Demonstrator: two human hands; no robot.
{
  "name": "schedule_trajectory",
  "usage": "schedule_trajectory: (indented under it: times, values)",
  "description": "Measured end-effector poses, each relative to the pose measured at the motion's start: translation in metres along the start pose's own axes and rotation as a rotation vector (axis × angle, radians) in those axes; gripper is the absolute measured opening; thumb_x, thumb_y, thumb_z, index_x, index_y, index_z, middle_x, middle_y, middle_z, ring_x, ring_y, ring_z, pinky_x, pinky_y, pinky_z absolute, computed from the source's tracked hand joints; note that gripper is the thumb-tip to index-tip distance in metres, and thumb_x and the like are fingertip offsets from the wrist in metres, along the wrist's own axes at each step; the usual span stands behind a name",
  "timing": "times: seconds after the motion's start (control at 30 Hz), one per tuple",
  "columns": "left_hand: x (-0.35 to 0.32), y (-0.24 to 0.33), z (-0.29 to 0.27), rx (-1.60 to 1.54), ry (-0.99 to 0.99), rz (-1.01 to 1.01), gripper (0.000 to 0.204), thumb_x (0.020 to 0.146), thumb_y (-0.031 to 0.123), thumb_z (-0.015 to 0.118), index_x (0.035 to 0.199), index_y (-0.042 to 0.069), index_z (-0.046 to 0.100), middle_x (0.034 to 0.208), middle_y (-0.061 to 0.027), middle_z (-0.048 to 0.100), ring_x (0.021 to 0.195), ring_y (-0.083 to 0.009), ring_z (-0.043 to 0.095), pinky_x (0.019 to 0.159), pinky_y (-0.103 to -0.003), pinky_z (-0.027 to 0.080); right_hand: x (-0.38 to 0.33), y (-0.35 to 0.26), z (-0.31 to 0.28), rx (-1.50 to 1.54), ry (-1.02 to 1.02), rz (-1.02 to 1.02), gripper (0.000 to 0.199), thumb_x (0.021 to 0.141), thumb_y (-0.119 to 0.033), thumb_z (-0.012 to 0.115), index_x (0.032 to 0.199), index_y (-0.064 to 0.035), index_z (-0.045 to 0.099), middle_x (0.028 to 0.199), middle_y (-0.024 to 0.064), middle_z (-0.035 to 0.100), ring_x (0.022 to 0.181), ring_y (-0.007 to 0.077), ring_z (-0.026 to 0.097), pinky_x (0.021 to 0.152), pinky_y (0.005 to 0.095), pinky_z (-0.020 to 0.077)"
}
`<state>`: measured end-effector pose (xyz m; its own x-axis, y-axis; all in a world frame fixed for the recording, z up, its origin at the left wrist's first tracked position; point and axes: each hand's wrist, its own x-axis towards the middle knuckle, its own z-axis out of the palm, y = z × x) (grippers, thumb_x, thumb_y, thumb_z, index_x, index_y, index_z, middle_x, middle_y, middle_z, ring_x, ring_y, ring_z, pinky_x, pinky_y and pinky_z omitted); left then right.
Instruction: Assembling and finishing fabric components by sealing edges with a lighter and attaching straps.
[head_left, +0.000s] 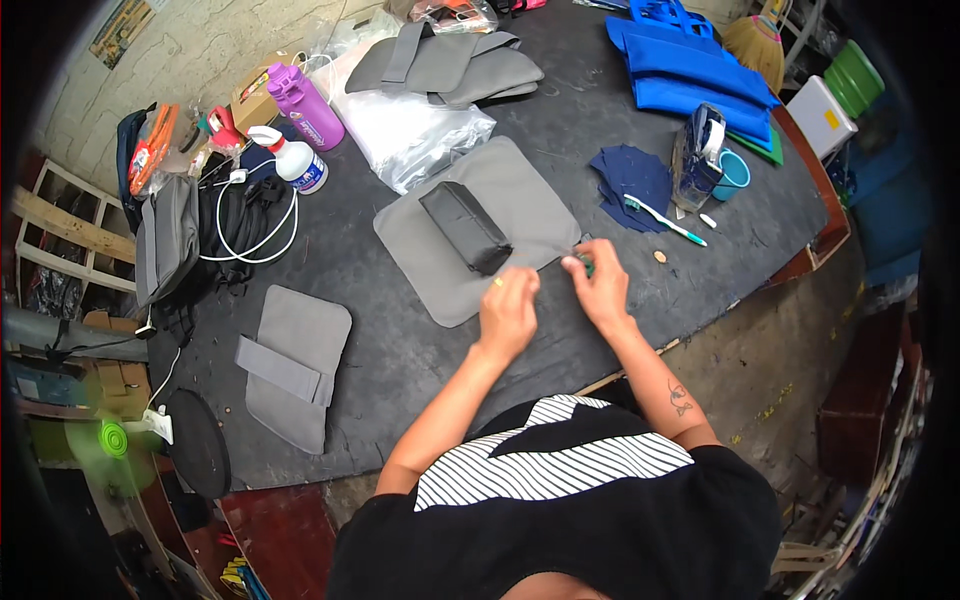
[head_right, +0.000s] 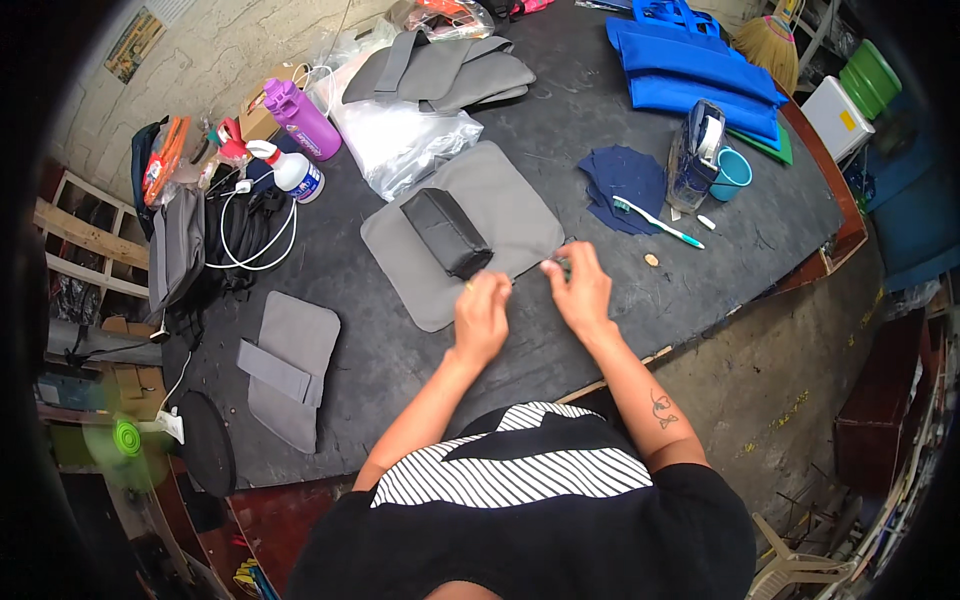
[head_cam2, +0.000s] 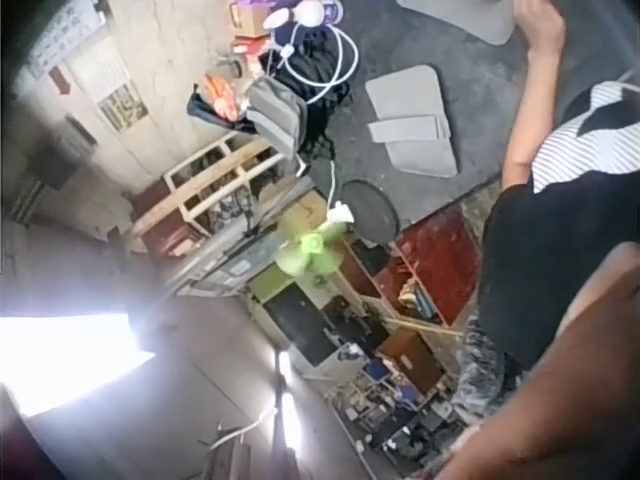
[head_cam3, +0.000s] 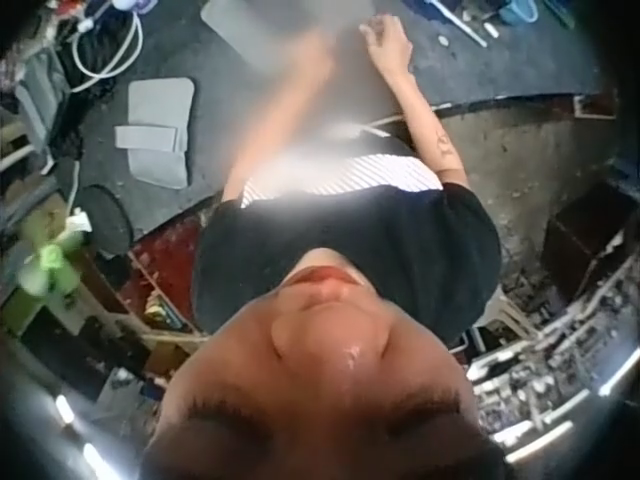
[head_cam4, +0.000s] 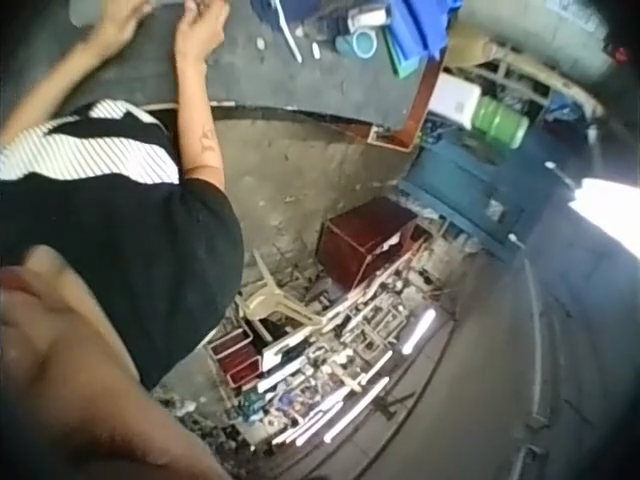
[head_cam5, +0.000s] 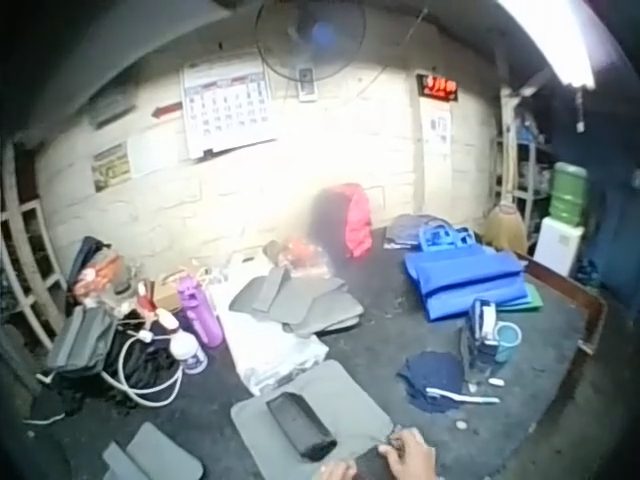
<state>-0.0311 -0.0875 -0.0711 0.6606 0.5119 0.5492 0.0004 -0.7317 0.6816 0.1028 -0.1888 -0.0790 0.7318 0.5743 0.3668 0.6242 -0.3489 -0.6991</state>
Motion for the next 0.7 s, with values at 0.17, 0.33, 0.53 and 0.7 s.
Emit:
schedule_trajectory:
  times: [0.17, 0.33, 0.53, 0.7]
  values:
    - [-0.025, 0.053, 0.007, -0.152, -0.474, 0.243, 0.040, 0.072, 0.005, 0.069, 0.111, 0.007, 0.059, 0.130, -0.0206, 0.045, 0.121, -0.0378, 0.046, 0.103, -0.046, 0.037, 0.033, 0.015, -0.011, 0.192, 0.147, 0.178, 0.036, 0.081, -0.028, 0.071, 0.099, -0.0035, 0.053, 0.074, -0.0003, 0.044, 0.063, 0.0093, 0.037, 0.057, 0.0262, 0.0349]
    - [0.001, 0.013, -0.041, 0.184, 0.281, -0.152, 0.033, 0.076, 0.006, 0.063, 0.109, 0.004, 0.058, 0.122, -0.0162, 0.048, 0.123, -0.0351, 0.041, 0.104, -0.044, 0.032, 0.051, 0.019, -0.013, 0.355, -0.056, 0.198, 0.019, 0.080, -0.016, 0.068, 0.082, -0.0013, 0.057, 0.068, -0.0022, 0.050, 0.067, 0.0072, 0.044, 0.060, 0.0248, 0.0370]
    - [0.043, -0.051, -0.088, 0.043, 0.331, -0.381, 0.033, 0.085, 0.015, 0.065, 0.115, 0.006, 0.056, 0.115, -0.0099, 0.055, 0.109, -0.0221, 0.053, 0.090, -0.035, 0.043, 0.038, 0.015, 0.039, 0.452, -0.250, 0.151, 0.021, 0.081, -0.017, 0.067, 0.094, -0.0011, 0.060, 0.078, 0.0039, 0.061, 0.074, 0.0111, 0.055, 0.068, 0.0269, 0.0437]
    - [0.053, -0.035, -0.070, 0.323, 0.161, -0.385, 0.069, 0.080, 0.044, 0.070, 0.136, 0.016, 0.042, 0.114, -0.0254, 0.046, 0.105, -0.0381, 0.051, 0.090, -0.044, 0.043, 0.021, -0.017, 0.037, 0.211, -0.098, 0.102, 0.036, 0.086, -0.027, 0.062, 0.110, -0.0009, 0.054, 0.101, 0.0161, 0.060, 0.090, 0.0261, 0.060, 0.075, 0.0376, 0.0472]
